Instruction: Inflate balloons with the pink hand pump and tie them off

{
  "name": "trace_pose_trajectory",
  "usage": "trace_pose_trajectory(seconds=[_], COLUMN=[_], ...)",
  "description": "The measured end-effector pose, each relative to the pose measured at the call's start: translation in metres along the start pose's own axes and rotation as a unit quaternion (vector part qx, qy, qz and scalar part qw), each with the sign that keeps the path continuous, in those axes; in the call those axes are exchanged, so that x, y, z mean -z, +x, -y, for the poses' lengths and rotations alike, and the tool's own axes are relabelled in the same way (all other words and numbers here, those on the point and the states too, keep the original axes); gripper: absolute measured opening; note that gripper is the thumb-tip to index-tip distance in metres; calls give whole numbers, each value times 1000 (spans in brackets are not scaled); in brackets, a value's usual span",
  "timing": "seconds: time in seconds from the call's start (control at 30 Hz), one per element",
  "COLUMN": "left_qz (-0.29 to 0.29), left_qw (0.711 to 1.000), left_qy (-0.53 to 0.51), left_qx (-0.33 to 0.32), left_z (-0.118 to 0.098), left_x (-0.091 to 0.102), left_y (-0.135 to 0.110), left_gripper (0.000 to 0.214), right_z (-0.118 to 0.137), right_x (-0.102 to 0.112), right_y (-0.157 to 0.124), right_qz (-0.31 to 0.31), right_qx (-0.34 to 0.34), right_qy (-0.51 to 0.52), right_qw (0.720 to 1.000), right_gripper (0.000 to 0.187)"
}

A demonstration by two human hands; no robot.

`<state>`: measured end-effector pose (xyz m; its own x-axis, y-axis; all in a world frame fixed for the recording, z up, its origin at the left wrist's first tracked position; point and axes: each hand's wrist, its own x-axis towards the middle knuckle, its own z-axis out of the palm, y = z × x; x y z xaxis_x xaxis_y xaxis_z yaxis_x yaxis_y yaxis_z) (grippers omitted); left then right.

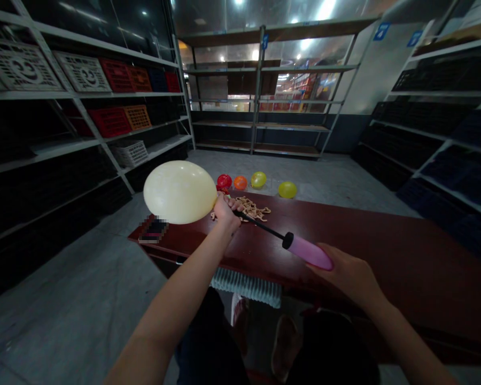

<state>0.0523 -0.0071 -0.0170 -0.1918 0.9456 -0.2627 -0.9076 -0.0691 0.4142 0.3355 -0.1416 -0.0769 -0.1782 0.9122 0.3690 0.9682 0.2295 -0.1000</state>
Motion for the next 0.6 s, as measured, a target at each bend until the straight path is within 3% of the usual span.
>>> trace_pose_trajectory(seconds=[0.23, 0.4, 0.6], left_qz=[35, 59, 43], left_qw=[999, 998, 999], left_qy=[12, 13, -7], left_qx=[-13, -13, -23], left_z=[26, 47, 47], left_x=[-3, -7, -6], left_y=[-23, -43, -42], left_gripper=[44, 46, 45], right_z=[23, 48, 62], right_x=[2, -4, 0], right_y=[14, 29, 38], right_qz=[49, 25, 29], right_qx=[-29, -6, 7], right_qy=[16, 30, -3], right_qw=[998, 999, 1000], right_gripper=[39, 38, 39])
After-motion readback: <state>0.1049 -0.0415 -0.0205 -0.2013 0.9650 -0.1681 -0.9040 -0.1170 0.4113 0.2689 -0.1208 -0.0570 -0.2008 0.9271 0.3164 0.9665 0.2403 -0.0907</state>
